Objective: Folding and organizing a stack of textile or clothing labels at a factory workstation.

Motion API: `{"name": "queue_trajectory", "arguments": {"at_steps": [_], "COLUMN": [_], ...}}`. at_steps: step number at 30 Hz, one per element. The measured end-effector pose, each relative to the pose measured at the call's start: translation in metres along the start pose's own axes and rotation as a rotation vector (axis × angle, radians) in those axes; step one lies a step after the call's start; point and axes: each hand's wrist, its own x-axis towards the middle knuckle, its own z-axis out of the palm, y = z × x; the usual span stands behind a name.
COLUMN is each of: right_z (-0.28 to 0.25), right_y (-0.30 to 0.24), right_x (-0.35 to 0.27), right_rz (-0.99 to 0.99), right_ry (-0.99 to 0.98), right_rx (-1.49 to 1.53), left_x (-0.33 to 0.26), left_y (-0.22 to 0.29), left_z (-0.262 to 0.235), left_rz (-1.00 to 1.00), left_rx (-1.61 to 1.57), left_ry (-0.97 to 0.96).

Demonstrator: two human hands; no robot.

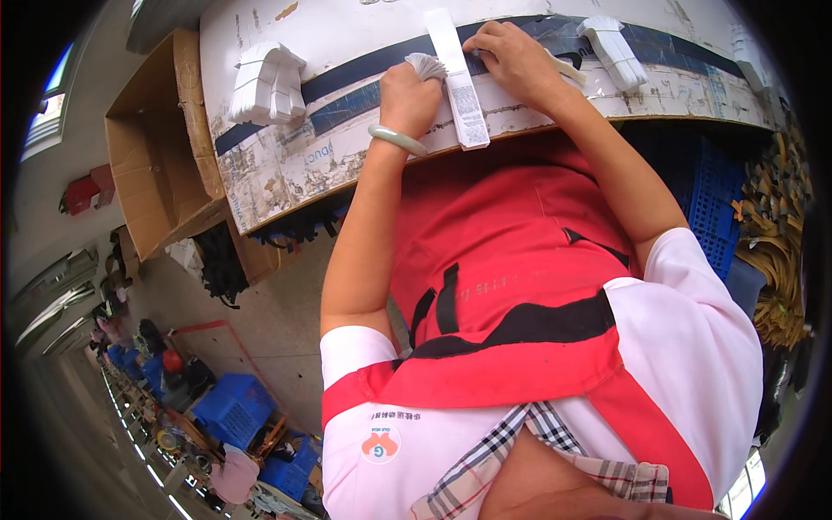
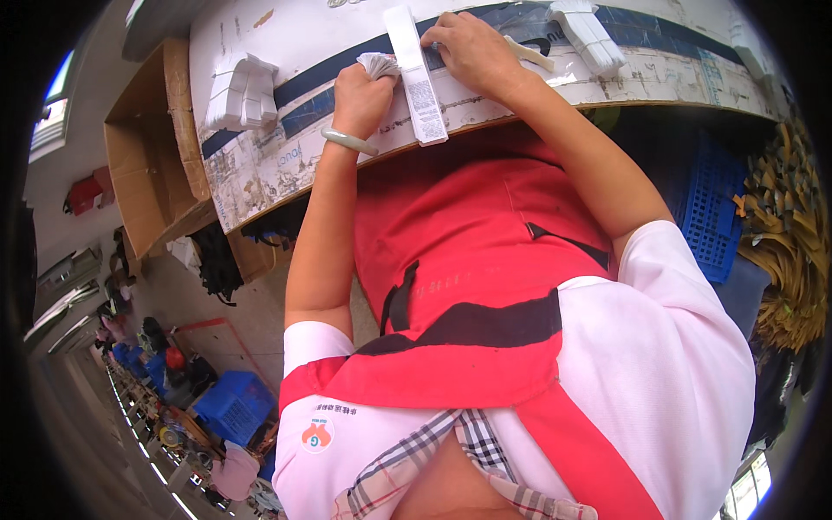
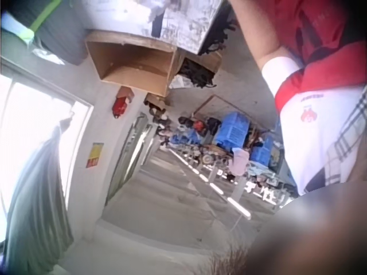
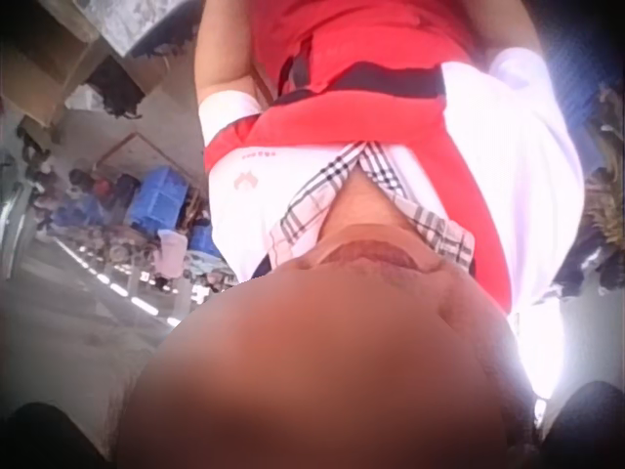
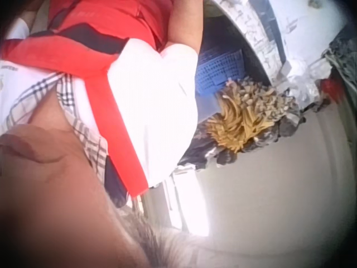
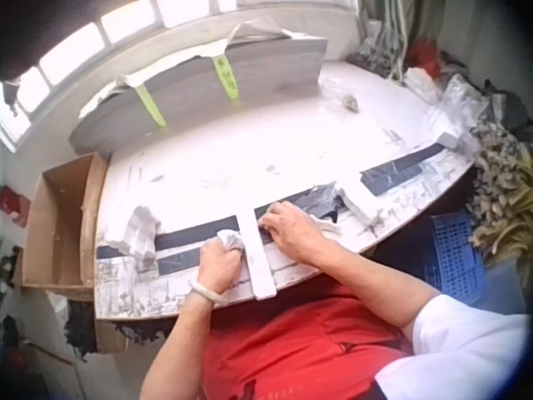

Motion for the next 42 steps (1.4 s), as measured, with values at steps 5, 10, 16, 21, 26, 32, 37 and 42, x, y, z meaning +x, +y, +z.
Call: {"name": "queue_trajectory", "arguments": {"at_steps": [5, 10, 16, 21, 26, 32, 37, 42], "right_z": [-0.013, -0.014, -0.031, -0.056, -0.048, -0.055, -0.065, -0.067], "right_y": [-0.01, -0.029, -0.026, 0.003, 0.037, 0.02, 0.035, 0.049], "right_x": [-0.013, -0.047, -0.04, -0.034, -0.058, -0.055, -0.065, -0.063], "right_rz": [0.022, -0.056, -0.036, 0.043, 0.157, 0.207, 0.26, 0.38], "right_ry": [0.023, -0.072, -0.095, 0.121, 0.171, 0.222, 0.047, 0.006], "right_rx": [0.078, 0.064, 0.098, -0.207, -0.17, -0.005, -0.029, 0.242], "left_x": [-0.02, -0.053, -0.064, -0.079, -0.09, -0.094, -0.095, -0.097], "left_y": [-0.01, -0.002, 0.01, 0.002, 0.0, -0.003, -0.004, -0.006], "left_z": [-0.003, -0.001, -0.003, -0.017, -0.018, -0.018, -0.016, -0.014], "left_rz": [-0.073, -0.072, -0.167, -0.352, -0.373, -0.367, -0.361, -0.358], "left_rx": [-0.039, -0.145, -0.283, -0.838, -1.058, -1.06, -1.086, -1.041], "left_ry": [-0.054, -0.161, -0.135, -0.126, -0.11, -0.083, -0.079, -0.081]}}
